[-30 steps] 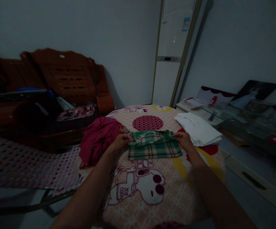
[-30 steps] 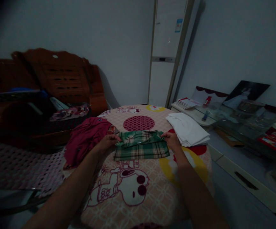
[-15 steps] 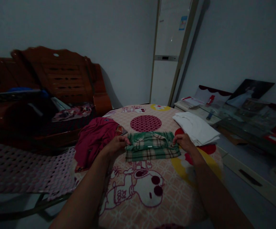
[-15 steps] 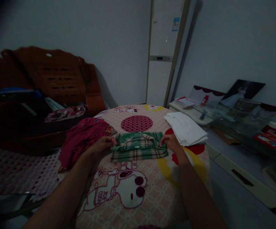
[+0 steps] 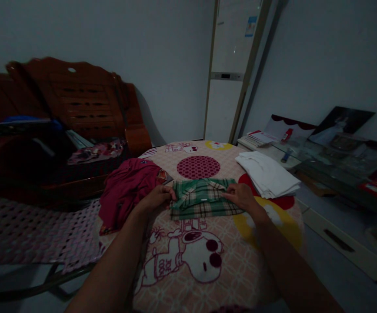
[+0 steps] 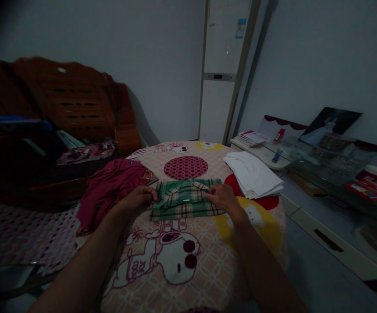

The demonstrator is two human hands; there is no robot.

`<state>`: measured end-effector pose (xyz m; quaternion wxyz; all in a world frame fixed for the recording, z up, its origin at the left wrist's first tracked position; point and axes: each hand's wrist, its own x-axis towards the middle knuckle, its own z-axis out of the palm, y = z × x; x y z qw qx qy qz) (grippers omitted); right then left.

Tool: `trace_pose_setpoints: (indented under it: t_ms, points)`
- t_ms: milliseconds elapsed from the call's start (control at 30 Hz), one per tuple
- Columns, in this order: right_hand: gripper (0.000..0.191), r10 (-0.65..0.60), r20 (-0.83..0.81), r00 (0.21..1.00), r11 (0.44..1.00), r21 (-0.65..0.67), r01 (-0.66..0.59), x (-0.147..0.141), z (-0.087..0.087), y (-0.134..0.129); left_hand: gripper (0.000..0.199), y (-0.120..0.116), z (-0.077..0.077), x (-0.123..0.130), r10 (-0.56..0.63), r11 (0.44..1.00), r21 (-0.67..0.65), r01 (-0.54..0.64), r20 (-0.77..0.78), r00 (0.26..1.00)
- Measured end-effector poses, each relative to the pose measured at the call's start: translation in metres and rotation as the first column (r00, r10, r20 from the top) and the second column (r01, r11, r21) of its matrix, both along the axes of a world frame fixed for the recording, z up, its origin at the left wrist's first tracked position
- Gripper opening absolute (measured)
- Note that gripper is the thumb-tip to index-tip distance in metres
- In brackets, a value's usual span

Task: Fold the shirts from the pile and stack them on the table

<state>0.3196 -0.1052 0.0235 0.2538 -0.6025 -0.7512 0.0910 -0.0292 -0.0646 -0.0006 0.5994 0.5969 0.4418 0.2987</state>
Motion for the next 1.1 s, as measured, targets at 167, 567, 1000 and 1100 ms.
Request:
trace_pose_setpoints:
  t_ms: [167, 567, 1000, 1100]
  points:
    - [0.009, -0.003, 0.122, 0.993, 1.0, -0.029, 0.007, -0.005, -0.001, 0.001, 0.008, 0.002, -0.001, 0.001, 0.02, 1.0, 0.012, -0.02, -0.015, 1.0]
    - [0.033, 0.095, -0.104, 0.99, 0.995, -0.024, -0.098, 0.002, -0.004, 0.003, 0.012, 0.001, -0.001, 0.008, 0.343, 0.899, 0.295, -0.324, -0.015, 0.939]
    - [0.044, 0.374, 0.146, 0.916, 0.923, 0.039, -0.384, -0.008, -0.055, 0.026, 0.034, 0.011, -0.004, 0.025, 0.573, 0.668, 0.627, -0.4, -0.091, 0.815]
    - [0.045, 0.37, 0.163, 0.915, 0.926, 0.019, -0.378, -0.009, -0.058, 0.025, 0.032, 0.024, -0.014, 0.012, 0.637, 0.686, 0.533, -0.495, -0.111, 0.763]
